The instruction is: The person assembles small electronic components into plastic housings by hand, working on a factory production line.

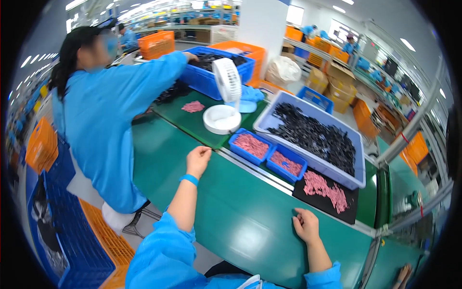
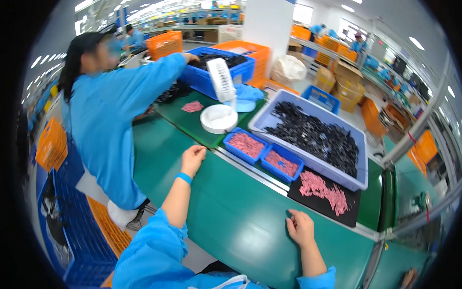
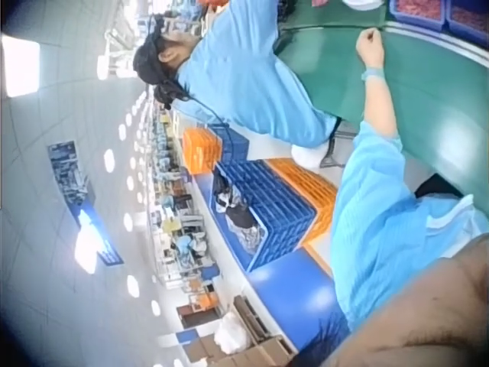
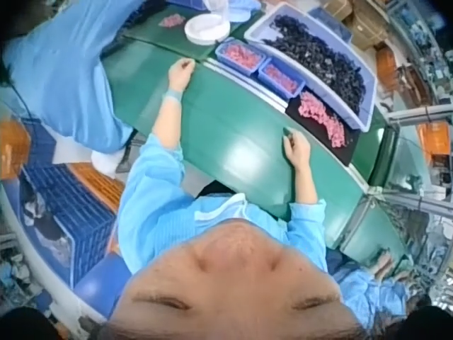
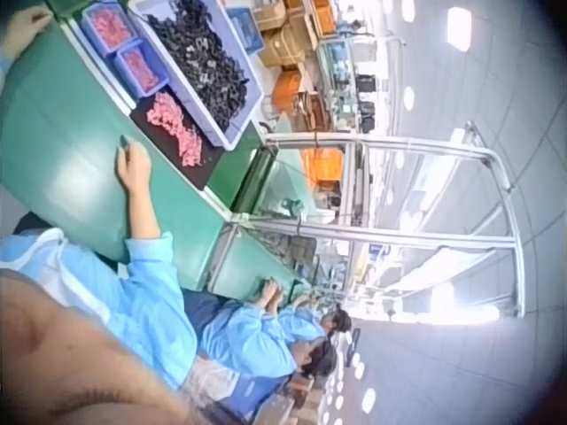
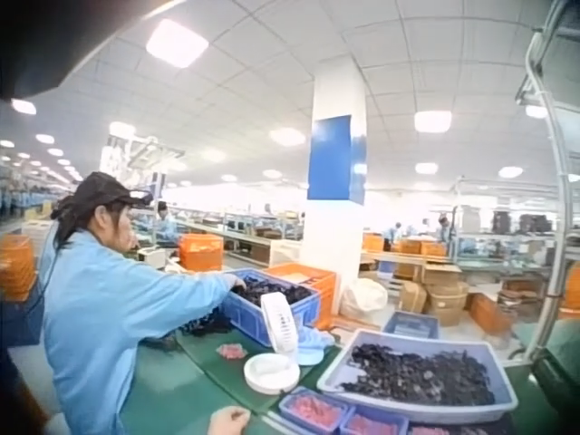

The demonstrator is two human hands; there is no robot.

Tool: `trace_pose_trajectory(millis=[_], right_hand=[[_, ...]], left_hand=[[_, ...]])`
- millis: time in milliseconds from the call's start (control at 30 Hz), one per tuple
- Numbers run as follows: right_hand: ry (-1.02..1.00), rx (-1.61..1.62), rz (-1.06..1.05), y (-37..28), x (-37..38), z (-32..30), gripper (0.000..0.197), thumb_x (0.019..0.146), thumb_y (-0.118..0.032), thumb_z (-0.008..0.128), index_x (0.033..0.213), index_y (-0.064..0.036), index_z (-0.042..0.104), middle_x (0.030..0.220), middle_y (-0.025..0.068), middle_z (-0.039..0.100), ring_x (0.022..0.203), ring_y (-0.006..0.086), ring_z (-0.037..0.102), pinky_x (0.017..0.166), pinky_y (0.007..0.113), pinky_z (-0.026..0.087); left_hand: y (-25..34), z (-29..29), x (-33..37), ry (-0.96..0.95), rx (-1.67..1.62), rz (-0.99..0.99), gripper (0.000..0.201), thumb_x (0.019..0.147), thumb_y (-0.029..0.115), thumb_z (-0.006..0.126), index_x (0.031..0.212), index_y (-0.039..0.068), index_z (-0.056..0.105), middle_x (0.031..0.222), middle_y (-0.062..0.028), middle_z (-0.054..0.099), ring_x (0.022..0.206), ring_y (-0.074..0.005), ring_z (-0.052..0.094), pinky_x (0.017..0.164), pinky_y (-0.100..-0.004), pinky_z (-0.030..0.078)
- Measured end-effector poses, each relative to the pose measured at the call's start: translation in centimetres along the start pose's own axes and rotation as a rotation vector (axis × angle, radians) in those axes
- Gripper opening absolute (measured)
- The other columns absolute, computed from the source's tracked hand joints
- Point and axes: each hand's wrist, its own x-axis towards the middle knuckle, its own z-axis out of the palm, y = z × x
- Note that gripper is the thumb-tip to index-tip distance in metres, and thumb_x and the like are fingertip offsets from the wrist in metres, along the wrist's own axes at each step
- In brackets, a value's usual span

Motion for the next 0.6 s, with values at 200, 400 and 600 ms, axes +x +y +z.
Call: trace_pose_trajectory(millis=[200,400,600], right_hand=[[-0.025,-0.022,0.015,-0.4,1.2,-0.1,0.026,0.075,-0.01,0.067,0.1,-0.0059,0.064,0.072,0.0085,0.059,0.068,0.0277,0.06,0.062,0.037,0.049],[-0.05,0.014,0.03,-0.2,1.3,-0.3,0.025,0.077,-0.012,0.065,0.101,-0.0048,0.063,0.074,0.0093,0.061,0.072,0.029,0.061,0.065,0.038,0.049],[0.139,0.098,0.025,0.5,0.7,-0.4,0.018,0.08,-0.01,0.065,0.097,-0.0051,0.065,0.075,0.0098,0.061,0.071,0.0264,0.061,0.064,0.036,0.049]], left_hand=[[-1.4,-0.7,1.0,-0.012,-0.078,0.013,0.016,0.087,0.013,0.063,0.097,0.001,0.066,0.078,-0.0025,0.063,0.065,-0.0095,0.058,0.061,-0.0241,0.049],[-2.1,-1.1,1.8,-0.045,-0.083,0.02,0.017,0.089,0.014,0.063,0.1,0.001,0.065,0.08,-0.0016,0.062,0.068,-0.0083,0.056,0.062,-0.0215,0.048],[-2.1,-1.2,1.8,-0.085,-0.086,0.02,0.018,0.091,0.013,0.061,0.101,-0.001,0.064,0.087,-0.0034,0.063,0.075,-0.0092,0.058,0.066,-0.0219,0.049]])
